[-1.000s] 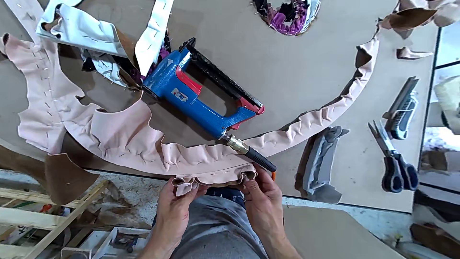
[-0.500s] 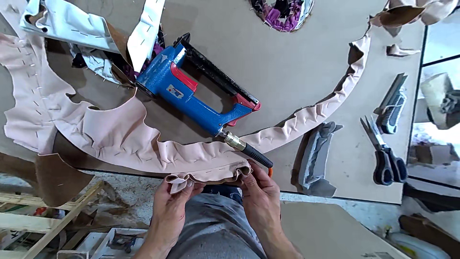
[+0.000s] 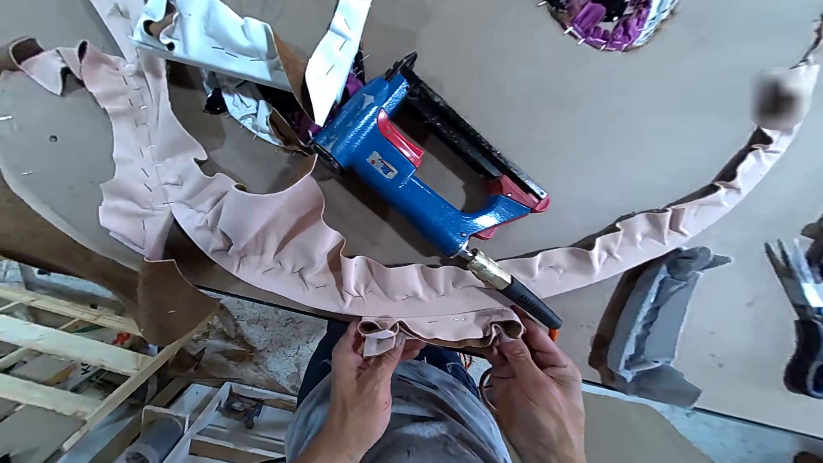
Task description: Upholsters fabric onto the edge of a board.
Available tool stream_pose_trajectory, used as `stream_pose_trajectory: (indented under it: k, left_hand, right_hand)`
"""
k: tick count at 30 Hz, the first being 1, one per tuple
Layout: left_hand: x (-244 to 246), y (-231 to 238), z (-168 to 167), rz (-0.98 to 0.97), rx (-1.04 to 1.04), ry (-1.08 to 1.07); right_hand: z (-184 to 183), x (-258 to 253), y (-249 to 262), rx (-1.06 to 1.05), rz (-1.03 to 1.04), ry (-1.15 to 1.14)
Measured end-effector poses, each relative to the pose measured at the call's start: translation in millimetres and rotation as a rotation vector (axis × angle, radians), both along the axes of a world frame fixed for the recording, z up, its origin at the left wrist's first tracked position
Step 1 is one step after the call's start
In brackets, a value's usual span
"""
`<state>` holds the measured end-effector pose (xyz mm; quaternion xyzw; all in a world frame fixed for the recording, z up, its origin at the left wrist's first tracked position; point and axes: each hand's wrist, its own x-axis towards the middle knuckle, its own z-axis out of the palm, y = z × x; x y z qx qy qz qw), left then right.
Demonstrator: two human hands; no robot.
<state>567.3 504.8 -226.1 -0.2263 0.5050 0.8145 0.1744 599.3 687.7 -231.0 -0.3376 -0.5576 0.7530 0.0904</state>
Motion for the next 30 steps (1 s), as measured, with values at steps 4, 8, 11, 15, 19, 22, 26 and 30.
stream_pose_trajectory:
  k: [4,8,11,15,19,22,26,30]
  left_hand:
    - [2,2,-1,0.024,0.030,0.003]
    - [1,3,3,0.035,0.038,-0.031]
    - [-4,3,7,0.039,0.096,-0.129]
    - [-16,8,23,0.056,0.186,-0.407]
    - [-17,17,27,0.050,0.216,-0.469]
    - [-16,23,28,0.076,0.177,-0.462]
    - [-16,25,28,0.089,0.175,-0.443]
    - [-15,28,24,0.120,0.169,-0.428]
  right_hand:
    - [7,-2,-1,0.004,0.003,-0.024]
    - [12,-3,1,0.007,0.021,-0.026]
    - [11,-2,0,0.000,0.014,-0.012]
    - [9,-1,0,-0.008,-0.005,-0.009]
    - [1,3,4,-0.043,-0.009,0.028]
    - [9,5,13,0.045,0.097,-0.054]
    - [81,11,58,0.656,0.635,-0.309]
    - [120,-61,51,1.297,0.706,-0.104]
